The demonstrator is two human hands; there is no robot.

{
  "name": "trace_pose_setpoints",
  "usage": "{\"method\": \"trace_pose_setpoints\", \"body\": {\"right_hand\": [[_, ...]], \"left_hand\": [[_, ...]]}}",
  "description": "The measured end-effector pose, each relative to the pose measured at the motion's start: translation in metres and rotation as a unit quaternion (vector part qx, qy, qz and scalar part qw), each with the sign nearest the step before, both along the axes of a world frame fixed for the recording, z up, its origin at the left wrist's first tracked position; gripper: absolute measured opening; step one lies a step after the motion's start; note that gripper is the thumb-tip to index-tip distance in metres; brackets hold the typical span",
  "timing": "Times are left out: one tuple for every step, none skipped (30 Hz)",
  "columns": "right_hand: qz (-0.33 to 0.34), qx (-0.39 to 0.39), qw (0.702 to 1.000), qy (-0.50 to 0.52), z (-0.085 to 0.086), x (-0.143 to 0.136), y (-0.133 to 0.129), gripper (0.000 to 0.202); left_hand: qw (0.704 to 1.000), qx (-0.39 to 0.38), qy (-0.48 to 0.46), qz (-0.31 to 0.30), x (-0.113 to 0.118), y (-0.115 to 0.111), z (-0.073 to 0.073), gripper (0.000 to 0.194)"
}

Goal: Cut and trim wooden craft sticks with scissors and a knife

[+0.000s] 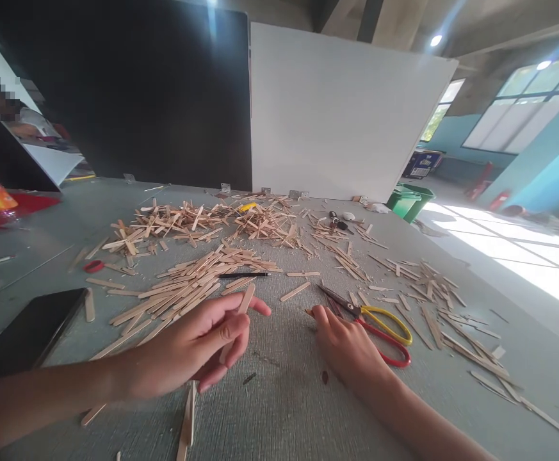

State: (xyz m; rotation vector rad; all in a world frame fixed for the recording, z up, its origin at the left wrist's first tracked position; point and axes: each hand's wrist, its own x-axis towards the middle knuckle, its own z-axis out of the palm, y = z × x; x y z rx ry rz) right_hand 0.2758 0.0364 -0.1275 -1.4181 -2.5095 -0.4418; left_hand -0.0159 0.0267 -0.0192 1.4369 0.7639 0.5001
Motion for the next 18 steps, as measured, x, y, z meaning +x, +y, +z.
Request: {"method": "trace_pose_setpoints", "body": {"right_hand": [[-0.002, -0.003, 1.000, 0.002, 0.001, 0.000, 0.000, 0.030], [-0.005, -0.006, 1.000, 0.004, 0.001, 0.000, 0.000, 0.029], [-0.006, -0.009, 1.000, 0.007, 0.002, 0.000, 0.000, 0.028], [-0.006, -0.012, 1.000, 0.009, 0.003, 0.000, 0.000, 0.026], [-0.007, -0.014, 1.000, 0.011, 0.003, 0.000, 0.000, 0.025], [-0.006, -0.015, 1.000, 0.014, 0.004, 0.001, 0.000, 0.025], [-0.005, -0.016, 1.000, 0.016, 0.004, 0.001, 0.000, 0.025], [-0.003, -0.017, 1.000, 0.017, 0.004, 0.001, 0.000, 0.025], [-0.001, -0.017, 1.000, 0.019, 0.003, 0.002, 0.001, 0.026], [0.001, -0.017, 1.000, 0.020, 0.003, 0.002, 0.001, 0.026], [0.002, -0.018, 1.000, 0.021, 0.002, 0.003, 0.001, 0.027], [0.003, -0.018, 1.000, 0.023, 0.001, 0.004, 0.001, 0.027], [0.003, -0.017, 1.000, 0.024, 0.000, 0.004, 0.001, 0.027], [0.002, -0.016, 1.000, 0.026, -0.001, 0.004, 0.001, 0.027], [0.002, -0.016, 0.999, 0.028, -0.001, 0.005, 0.001, 0.026], [0.002, -0.016, 0.999, 0.030, -0.002, 0.005, 0.002, 0.025], [0.003, -0.016, 0.999, 0.032, -0.002, 0.005, 0.002, 0.024], [0.003, -0.017, 0.999, 0.033, -0.002, 0.005, 0.002, 0.024]], "left_hand": [[1.000, 0.014, 0.007, 0.002, -0.002, -0.002, 0.008, 0.038], [0.999, 0.025, 0.021, 0.001, -0.003, -0.003, 0.016, 0.036], [0.999, 0.033, 0.037, -0.008, -0.005, -0.005, 0.022, 0.035], [0.998, 0.033, 0.055, -0.012, -0.007, -0.008, 0.028, 0.037], [0.997, 0.027, 0.069, -0.016, -0.008, -0.010, 0.032, 0.040], [0.997, 0.024, 0.075, -0.013, -0.010, -0.012, 0.035, 0.045], [0.997, 0.021, 0.075, -0.007, -0.012, -0.015, 0.037, 0.051], [0.997, 0.019, 0.072, 0.003, -0.013, -0.017, 0.039, 0.058], [0.997, 0.019, 0.068, 0.014, -0.014, -0.020, 0.040, 0.064], [0.997, 0.018, 0.069, 0.022, -0.015, -0.022, 0.041, 0.068], [0.997, 0.019, 0.070, 0.028, -0.016, -0.024, 0.042, 0.071], [0.997, 0.019, 0.075, 0.025, -0.017, -0.026, 0.042, 0.072], [0.996, 0.020, 0.080, 0.021, -0.018, -0.028, 0.042, 0.072], [0.997, 0.022, 0.074, 0.016, -0.018, -0.030, 0.042, 0.071], [0.998, 0.028, 0.059, 0.022, -0.018, -0.031, 0.042, 0.070], [0.998, 0.033, 0.051, 0.030, -0.018, -0.033, 0.041, 0.068], [0.998, 0.035, 0.045, 0.035, -0.018, -0.034, 0.041, 0.067], [0.998, 0.035, 0.047, 0.037, -0.018, -0.035, 0.040, 0.065]]}}
